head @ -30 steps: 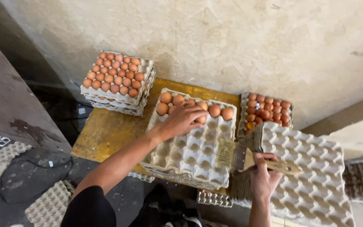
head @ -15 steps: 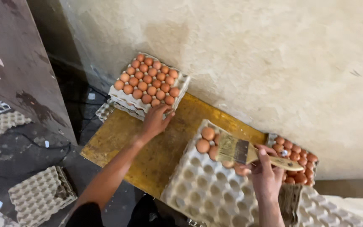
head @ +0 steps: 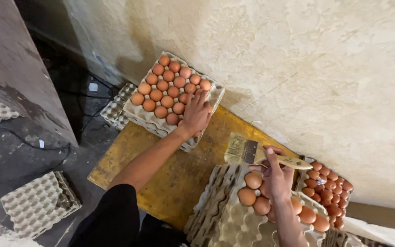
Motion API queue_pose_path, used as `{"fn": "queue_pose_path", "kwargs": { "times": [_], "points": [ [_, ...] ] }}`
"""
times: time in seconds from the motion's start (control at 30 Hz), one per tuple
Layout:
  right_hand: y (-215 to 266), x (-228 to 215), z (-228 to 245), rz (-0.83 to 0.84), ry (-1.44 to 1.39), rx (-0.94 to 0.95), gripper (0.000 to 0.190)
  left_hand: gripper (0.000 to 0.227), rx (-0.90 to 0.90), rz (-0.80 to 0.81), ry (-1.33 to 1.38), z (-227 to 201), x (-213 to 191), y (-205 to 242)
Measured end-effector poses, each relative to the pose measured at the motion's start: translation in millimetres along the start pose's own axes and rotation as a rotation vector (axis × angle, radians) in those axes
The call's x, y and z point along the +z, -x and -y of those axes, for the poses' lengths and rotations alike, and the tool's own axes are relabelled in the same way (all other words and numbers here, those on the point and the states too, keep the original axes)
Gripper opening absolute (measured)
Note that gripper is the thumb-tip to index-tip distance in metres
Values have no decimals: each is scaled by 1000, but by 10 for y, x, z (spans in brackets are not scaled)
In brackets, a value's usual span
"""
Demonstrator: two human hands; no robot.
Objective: The person picks up eggs from a stack of cartons and places them into empty slots in a tray. Using a paintbrush, the person applies a coating to each egg before moving to the next one.
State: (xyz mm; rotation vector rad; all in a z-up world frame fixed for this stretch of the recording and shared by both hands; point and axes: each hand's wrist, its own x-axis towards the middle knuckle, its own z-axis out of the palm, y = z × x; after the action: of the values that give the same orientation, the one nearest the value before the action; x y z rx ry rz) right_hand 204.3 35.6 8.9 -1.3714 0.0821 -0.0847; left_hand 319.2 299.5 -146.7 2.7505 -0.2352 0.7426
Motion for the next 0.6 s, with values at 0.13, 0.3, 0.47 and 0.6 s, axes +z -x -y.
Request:
{"fn": "queue_pose_path", "kwargs": {
  "times": [0.13,0.3,0.47,0.6],
  "points": [
    [22,62,105,-17,-24,15,17,27,-23,4,33,-11,-122,-29],
    [78,-46,304,-13,145,58,24,76,-388,268,1229,-256,-1042,18],
    [340,-180,430,-23,255,-35,21,41,-818,270,2537,-789,-1169,604],
    [691,-527,469,31,635,-277,29,48,-891,337,2338,-1331,-1582,880]
  ]
}}
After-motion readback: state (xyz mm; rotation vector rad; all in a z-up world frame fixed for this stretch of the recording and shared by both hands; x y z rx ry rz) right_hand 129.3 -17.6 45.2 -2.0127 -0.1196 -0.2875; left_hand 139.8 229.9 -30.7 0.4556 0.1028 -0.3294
